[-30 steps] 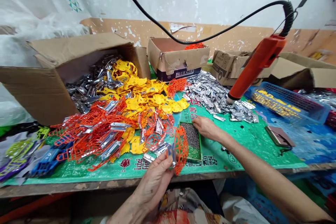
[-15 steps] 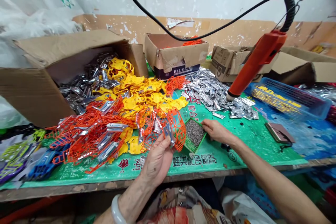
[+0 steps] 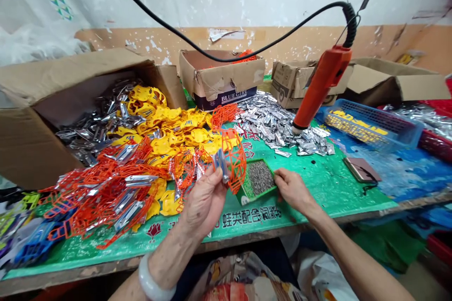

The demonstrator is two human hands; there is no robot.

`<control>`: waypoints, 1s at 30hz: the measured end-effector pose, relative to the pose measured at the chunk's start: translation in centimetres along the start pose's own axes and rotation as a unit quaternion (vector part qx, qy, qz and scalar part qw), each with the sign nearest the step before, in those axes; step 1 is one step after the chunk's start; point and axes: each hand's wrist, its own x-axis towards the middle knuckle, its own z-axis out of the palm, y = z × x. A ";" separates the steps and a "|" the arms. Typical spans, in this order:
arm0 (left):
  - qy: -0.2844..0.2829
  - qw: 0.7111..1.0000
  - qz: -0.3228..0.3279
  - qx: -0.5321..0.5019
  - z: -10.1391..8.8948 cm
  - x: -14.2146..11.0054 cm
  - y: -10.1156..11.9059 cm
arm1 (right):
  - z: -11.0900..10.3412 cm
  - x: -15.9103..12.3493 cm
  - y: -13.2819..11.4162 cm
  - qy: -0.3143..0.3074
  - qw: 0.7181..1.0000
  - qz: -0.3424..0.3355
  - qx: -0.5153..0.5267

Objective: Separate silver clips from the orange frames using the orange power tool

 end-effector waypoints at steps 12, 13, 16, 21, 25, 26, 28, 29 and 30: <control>0.024 0.999 -0.011 0.027 0.6 0.3 0.8 | -0.3 -1.5 -1.1 0.014 0.999 0.014 0.028; 0.026 0.999 -0.014 0.029 0.6 0.5 0.8 | -0.3 -1.4 -1.1 0.015 0.999 0.015 0.030; 0.037 0.999 -0.005 0.024 0.7 0.7 1.0 | -0.3 -1.4 -1.2 0.011 0.999 0.021 0.034; 0.037 0.998 -0.031 0.042 1.1 0.1 1.4 | 0.1 -1.6 -1.0 -0.004 0.998 0.035 0.048; 0.024 0.998 -0.037 0.048 0.8 0.0 1.4 | 0.5 -1.5 -0.6 -0.006 0.998 0.029 0.051; 0.029 0.998 -0.039 0.048 0.6 0.1 1.3 | 0.5 -1.5 -0.6 -0.006 0.998 0.028 0.051; 0.036 0.997 -0.044 0.047 0.3 0.3 1.2 | 0.6 -1.6 -0.5 -0.003 0.998 0.028 0.052; 0.039 0.997 -0.045 0.044 0.2 0.4 1.1 | 0.6 -1.6 -0.4 -0.001 0.998 0.029 0.051; 0.047 0.997 -0.043 0.041 0.1 0.5 1.0 | 0.6 -1.7 -0.4 0.001 0.998 0.029 0.049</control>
